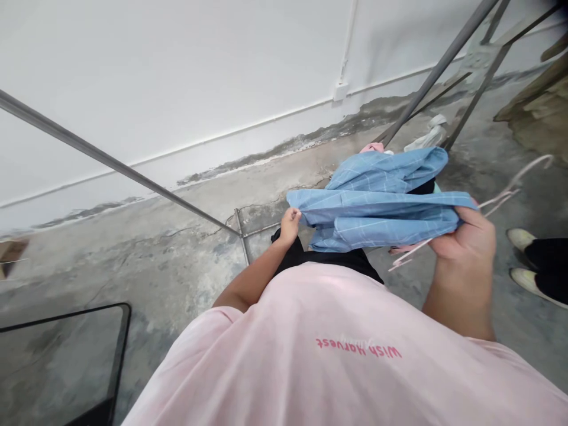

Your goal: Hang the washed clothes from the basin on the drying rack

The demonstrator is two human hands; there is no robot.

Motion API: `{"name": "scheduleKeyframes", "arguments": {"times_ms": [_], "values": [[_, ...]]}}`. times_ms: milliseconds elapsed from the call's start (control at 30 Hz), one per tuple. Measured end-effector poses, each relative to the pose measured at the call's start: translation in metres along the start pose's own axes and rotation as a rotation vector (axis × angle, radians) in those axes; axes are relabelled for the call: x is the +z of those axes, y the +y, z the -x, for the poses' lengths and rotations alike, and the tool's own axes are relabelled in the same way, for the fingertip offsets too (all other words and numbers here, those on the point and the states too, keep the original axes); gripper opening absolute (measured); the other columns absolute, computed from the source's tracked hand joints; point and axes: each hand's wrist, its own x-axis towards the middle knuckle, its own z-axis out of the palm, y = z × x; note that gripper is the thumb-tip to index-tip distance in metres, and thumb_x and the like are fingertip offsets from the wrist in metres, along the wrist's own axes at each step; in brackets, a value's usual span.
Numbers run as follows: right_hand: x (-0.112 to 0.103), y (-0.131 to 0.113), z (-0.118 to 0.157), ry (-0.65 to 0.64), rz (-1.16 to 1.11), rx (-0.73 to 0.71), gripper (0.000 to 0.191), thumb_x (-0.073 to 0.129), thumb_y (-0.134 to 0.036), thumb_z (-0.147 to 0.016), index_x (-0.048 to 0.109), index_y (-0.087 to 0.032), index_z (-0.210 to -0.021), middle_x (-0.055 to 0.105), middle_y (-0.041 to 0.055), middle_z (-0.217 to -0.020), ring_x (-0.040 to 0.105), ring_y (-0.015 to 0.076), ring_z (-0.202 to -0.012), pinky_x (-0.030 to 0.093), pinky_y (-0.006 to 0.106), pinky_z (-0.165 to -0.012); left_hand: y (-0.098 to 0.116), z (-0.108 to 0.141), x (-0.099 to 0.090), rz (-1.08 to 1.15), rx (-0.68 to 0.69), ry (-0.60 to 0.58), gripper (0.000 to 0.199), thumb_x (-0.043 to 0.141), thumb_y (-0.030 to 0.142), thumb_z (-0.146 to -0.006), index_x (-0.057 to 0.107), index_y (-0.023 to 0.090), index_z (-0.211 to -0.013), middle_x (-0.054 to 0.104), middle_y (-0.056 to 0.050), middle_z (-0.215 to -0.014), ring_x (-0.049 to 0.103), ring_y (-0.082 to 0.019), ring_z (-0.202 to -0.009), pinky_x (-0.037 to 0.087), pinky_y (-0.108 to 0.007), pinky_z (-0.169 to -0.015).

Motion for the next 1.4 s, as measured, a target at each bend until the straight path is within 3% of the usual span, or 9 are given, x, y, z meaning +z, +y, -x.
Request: {"name": "scheduleKeyframes", "arguments": {"times_ms": [267, 400, 567, 700, 867, 1067, 1167, 1267, 1400], "values": [[-0.028, -0.039, -0.013, -0.021, 0.330, -0.486, 0.024, 0.058, 0.003, -0.053, 0.067, -0.017, -0.063, 0.059, 0.0002, -0.064, 0.052, 0.0083, -0.058, 0.043, 0.018, -0.051, 0.072, -0.040, -0.044, 0.510, -0.032, -0.012, 0.022, 0.063, 0.028, -0.088, 0.050, 0.017, -0.075, 0.041, 0.006, -0.064, 0.036, -0.008, -0.057, 0.030, -0.018, -0.058], [-0.052, -0.052, -0.026, -0.033, 0.456, -0.604, 0.028, 0.065, -0.002, -0.055, 0.077, -0.020, -0.073, 0.064, 0.0029, -0.070, 0.053, 0.0081, -0.059, 0.038, 0.022, -0.052, 0.106, -0.032, -0.048, 0.844, -0.047, -0.087, 0.034, 0.078, 0.038, -0.078, 0.051, 0.017, -0.074, 0.046, 0.005, -0.065, 0.039, -0.007, -0.056, 0.034, -0.018, -0.056], [-0.065, -0.057, -0.033, 0.076, 0.740, -0.706, 0.044, 0.070, -0.002, -0.055, 0.080, -0.025, -0.091, 0.070, 0.0027, -0.084, 0.048, 0.0072, -0.058, 0.037, 0.026, -0.056, 0.116, -0.011, -0.042, 0.940, -0.180, -0.142, 0.030, 0.079, 0.031, -0.078, 0.054, 0.016, -0.073, 0.047, 0.005, -0.062, 0.039, -0.007, -0.053, 0.033, -0.019, -0.054], [-0.054, -0.048, -0.026, 0.006, 0.760, -0.667, 0.050, 0.060, 0.002, -0.060, 0.081, -0.026, -0.095, 0.071, 0.0027, -0.088, 0.049, 0.0082, -0.062, 0.045, 0.027, -0.068, 0.114, -0.003, -0.038, 0.928, -0.235, -0.150, 0.032, 0.080, 0.030, -0.077, 0.053, 0.015, -0.070, 0.046, 0.005, -0.062, 0.039, -0.006, -0.054, 0.033, -0.019, -0.054], [-0.042, -0.038, -0.016, -0.077, 0.721, -0.609, 0.051, 0.059, 0.000, -0.063, 0.079, -0.024, -0.104, 0.072, 0.0055, -0.096, 0.045, 0.0054, -0.050, 0.034, 0.022, -0.047, 0.114, 0.003, -0.036, 0.904, -0.211, -0.213, 0.038, 0.084, 0.034, -0.071, 0.051, 0.015, -0.067, 0.044, 0.005, -0.061, 0.038, -0.006, -0.054, 0.031, -0.017, -0.052], [-0.026, -0.028, 0.007, -0.301, 0.528, -0.604, 0.042, 0.065, -0.012, -0.067, 0.078, -0.022, -0.105, 0.071, 0.0085, -0.105, 0.062, 0.0095, -0.065, 0.040, 0.019, -0.049, 0.121, 0.014, -0.029, 0.817, -0.222, -0.255, 0.035, 0.079, 0.037, -0.077, 0.052, 0.016, -0.070, 0.045, 0.005, -0.061, 0.040, -0.006, -0.053, 0.033, -0.018, -0.052], [-0.011, -0.007, 0.026, -0.558, 0.507, -0.487, 0.039, 0.077, -0.018, -0.064, 0.078, -0.022, -0.103, 0.067, 0.0074, -0.121, 0.067, 0.0155, -0.092, 0.051, 0.021, -0.063, 0.137, 0.016, -0.016, 0.758, -0.198, -0.315, 0.031, 0.077, 0.037, -0.080, 0.056, 0.015, -0.074, 0.050, 0.005, -0.064, 0.044, -0.006, -0.055, 0.034, -0.017, -0.054], [0.003, 0.023, 0.043, -0.833, 0.631, -0.259, 0.049, 0.087, -0.021, -0.058, 0.077, -0.022, -0.107, 0.054, 0.0053, -0.142, 0.054, 0.0222, -0.125, 0.054, 0.027, -0.093, 0.161, 0.020, 0.005, 0.753, -0.156, -0.441, 0.032, 0.077, 0.039, -0.080, 0.057, 0.014, -0.077, 0.054, 0.004, -0.067, 0.046, -0.005, -0.058, 0.037, -0.017, -0.058], [0.007, 0.054, 0.050, -0.876, 0.719, -0.130, 0.061, 0.084, -0.017, -0.061, 0.071, -0.028, -0.120, 0.060, 0.0010, -0.133, 0.055, 0.0209, -0.126, 0.047, 0.032, -0.106, 0.184, 0.032, 0.027, 0.806, -0.051, -0.644, 0.033, 0.075, 0.042, -0.081, 0.057, 0.014, -0.079, 0.059, 0.002, -0.073, 0.053, -0.008, -0.066, 0.042, -0.021, -0.066]]}}
